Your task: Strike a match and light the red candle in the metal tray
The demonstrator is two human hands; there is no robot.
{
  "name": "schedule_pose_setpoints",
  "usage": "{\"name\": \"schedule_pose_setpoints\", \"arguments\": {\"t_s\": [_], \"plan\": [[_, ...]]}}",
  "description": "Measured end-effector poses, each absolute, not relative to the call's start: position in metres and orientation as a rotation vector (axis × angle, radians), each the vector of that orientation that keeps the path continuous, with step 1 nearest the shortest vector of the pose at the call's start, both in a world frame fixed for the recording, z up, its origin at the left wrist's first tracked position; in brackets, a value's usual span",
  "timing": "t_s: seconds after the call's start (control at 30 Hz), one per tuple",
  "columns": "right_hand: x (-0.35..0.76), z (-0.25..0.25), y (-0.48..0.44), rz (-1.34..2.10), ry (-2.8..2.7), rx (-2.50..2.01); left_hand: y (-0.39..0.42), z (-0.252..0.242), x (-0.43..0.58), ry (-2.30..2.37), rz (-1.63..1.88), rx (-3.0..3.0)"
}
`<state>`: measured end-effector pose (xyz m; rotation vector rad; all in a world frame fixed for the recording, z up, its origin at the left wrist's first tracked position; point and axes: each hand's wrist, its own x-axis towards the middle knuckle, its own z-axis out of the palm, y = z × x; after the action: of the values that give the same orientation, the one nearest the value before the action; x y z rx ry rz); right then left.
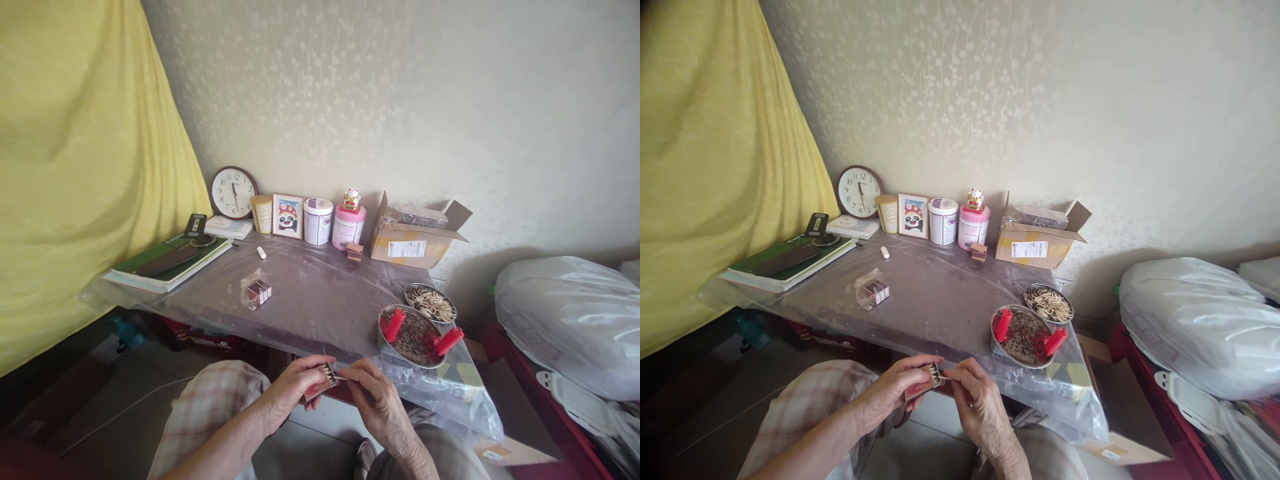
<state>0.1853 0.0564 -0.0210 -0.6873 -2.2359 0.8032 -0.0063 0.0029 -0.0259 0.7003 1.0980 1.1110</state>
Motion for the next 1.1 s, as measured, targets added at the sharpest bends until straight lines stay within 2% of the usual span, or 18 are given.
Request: {"name": "schedule_pose_setpoints", "arguments": {"t_s": [0.27,0.6,0.83,1.1], "plan": [[0.180,-0.022,0.061,0.828,-2.015,-0.816,0.005,-0.018,-0.004,1.069,1.186,0.698],[0.169,-0.037,0.057,1.432,-1.634,-0.864,0.004,0.002,0.001,1.045,1.290,0.738],[0.170,-0.028,0.058,1.354,-1.692,-0.874,0.007,0.002,0.005,0.994,1.379,0.646],[0.155,-0.029,0.043,1.649,-1.383,-0.787,0.010,0.000,0.012,0.983,1.448,0.671]]}}
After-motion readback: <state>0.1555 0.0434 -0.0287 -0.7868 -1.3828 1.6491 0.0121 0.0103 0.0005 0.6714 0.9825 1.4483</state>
